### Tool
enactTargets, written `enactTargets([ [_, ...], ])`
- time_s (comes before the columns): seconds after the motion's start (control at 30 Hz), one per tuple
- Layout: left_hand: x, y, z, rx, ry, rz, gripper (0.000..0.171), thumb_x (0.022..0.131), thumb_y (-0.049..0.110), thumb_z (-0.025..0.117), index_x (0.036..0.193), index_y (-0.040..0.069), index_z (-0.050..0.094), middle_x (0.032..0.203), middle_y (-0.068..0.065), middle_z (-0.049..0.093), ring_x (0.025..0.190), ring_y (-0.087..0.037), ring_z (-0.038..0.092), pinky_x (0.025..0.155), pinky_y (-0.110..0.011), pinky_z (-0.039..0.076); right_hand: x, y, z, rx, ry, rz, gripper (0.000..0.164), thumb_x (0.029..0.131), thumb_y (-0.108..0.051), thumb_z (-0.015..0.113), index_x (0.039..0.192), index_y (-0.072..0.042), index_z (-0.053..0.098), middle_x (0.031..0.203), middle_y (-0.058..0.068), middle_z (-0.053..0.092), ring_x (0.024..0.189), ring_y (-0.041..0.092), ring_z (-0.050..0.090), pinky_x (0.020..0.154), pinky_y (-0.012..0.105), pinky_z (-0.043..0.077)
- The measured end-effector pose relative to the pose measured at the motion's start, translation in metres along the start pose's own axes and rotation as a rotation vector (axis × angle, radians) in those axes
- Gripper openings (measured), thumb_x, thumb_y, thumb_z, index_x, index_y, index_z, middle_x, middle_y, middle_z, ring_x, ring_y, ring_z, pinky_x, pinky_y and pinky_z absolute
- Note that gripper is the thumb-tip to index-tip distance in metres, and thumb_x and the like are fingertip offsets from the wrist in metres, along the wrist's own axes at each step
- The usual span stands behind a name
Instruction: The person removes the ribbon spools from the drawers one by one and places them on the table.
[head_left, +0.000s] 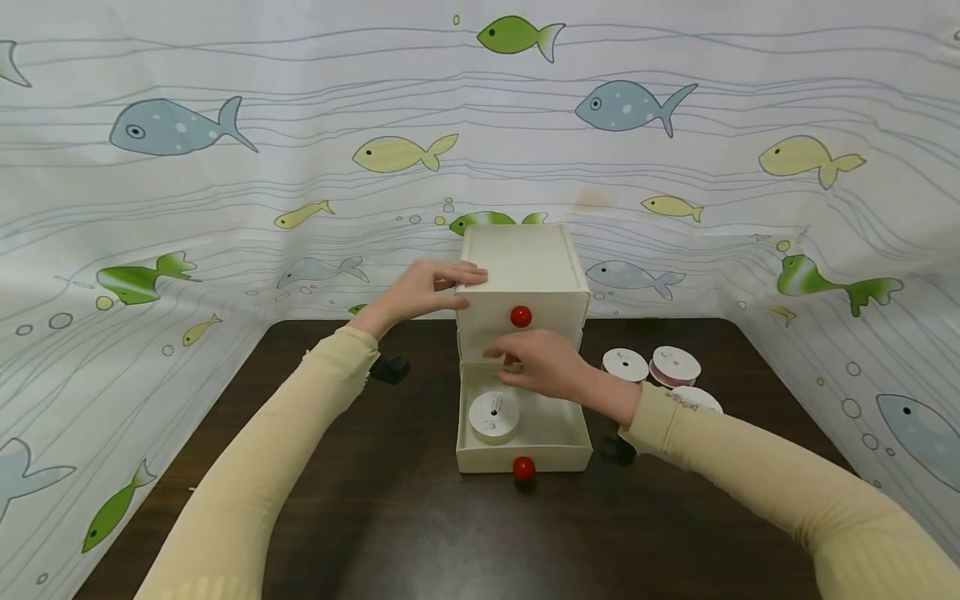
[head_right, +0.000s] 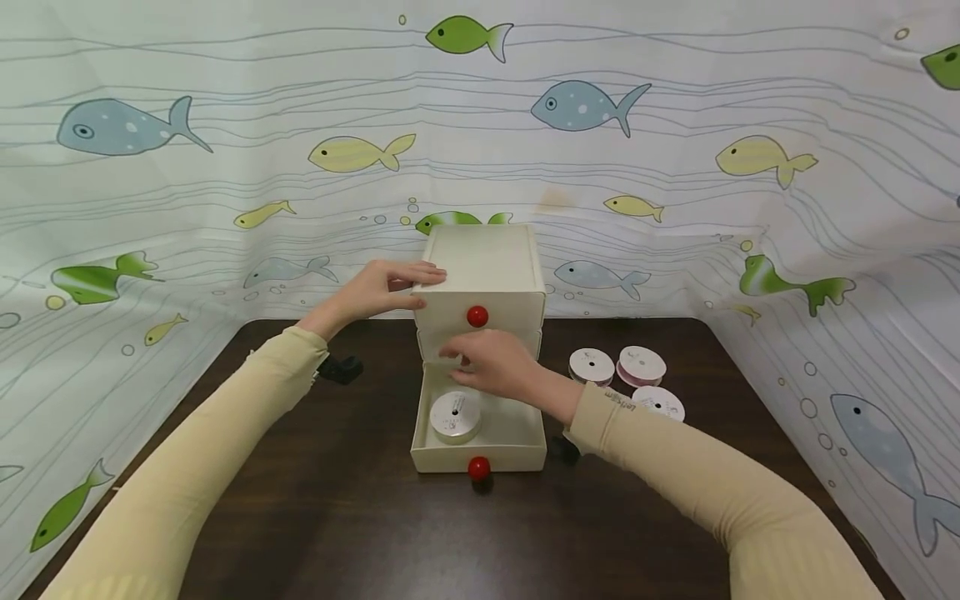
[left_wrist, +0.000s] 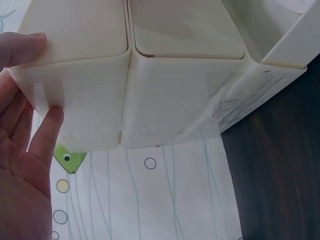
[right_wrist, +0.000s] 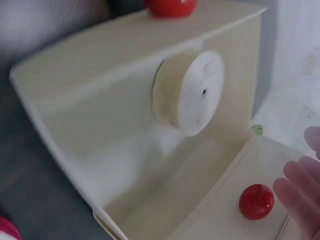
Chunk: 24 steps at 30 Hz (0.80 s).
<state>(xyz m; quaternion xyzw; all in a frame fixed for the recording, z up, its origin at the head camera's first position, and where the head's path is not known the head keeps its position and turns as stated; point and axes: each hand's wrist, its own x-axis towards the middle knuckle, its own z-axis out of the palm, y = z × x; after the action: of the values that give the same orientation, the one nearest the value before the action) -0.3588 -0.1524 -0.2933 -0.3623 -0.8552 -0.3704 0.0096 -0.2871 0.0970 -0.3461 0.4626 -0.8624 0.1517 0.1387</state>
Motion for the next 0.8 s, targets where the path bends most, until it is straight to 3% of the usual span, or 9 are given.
enactTargets([
  [0.23,0.0,-0.002,0.0,0.004,0.006,0.01,0.042,0.088,0.019,0.074,0.13,0.02,0.068,0.143,-0.005,0.06,0.137,-0.02,0.052,0.111,-0.048,0.046,0.019,0.004,0.003,-0.022,-0.153,-0.122,0.028,0.087,-0.021,0.074,0.113,-0.012,0.07,0.109,0.002,0.075,0.091,0.016,0.073,0.08,0.028,0.06],
  [0.37,0.0,-0.002,0.001,0.008,0.007,0.007,0.042,0.088,0.019,0.075,0.13,0.019,0.068,0.142,-0.005,0.06,0.136,-0.02,0.053,0.109,-0.048,0.048,0.025,0.0,0.009,-0.052,-0.315,-0.161,0.04,0.087,-0.03,0.075,0.121,-0.011,0.067,0.118,0.004,0.071,0.098,0.017,0.07,0.088,0.031,0.059],
  [0.6,-0.001,-0.002,0.002,0.025,0.007,0.0,0.042,0.088,0.021,0.074,0.13,0.022,0.068,0.142,-0.003,0.06,0.135,-0.02,0.054,0.108,-0.048,0.049,0.035,-0.005,0.022,-0.075,-0.703,-0.069,0.063,0.08,-0.033,0.082,0.137,-0.019,0.059,0.137,0.005,0.059,0.113,0.018,0.06,0.101,0.035,0.054],
  [0.7,-0.001,0.0,0.002,0.034,0.007,0.0,0.042,0.089,0.022,0.074,0.13,0.022,0.068,0.142,-0.003,0.06,0.136,-0.019,0.052,0.108,-0.047,0.049,0.037,-0.003,0.03,-0.059,-0.802,-0.028,0.069,0.079,-0.033,0.084,0.141,-0.027,0.055,0.142,0.003,0.054,0.116,0.017,0.055,0.105,0.035,0.051],
  [0.8,0.0,0.001,0.001,0.037,0.004,0.001,0.042,0.089,0.022,0.073,0.131,0.021,0.067,0.143,-0.003,0.06,0.138,-0.019,0.05,0.109,-0.047,0.048,0.038,0.001,0.038,-0.051,-0.847,-0.021,0.072,0.078,-0.033,0.085,0.142,-0.03,0.052,0.144,0.002,0.052,0.118,0.016,0.053,0.106,0.036,0.049],
])
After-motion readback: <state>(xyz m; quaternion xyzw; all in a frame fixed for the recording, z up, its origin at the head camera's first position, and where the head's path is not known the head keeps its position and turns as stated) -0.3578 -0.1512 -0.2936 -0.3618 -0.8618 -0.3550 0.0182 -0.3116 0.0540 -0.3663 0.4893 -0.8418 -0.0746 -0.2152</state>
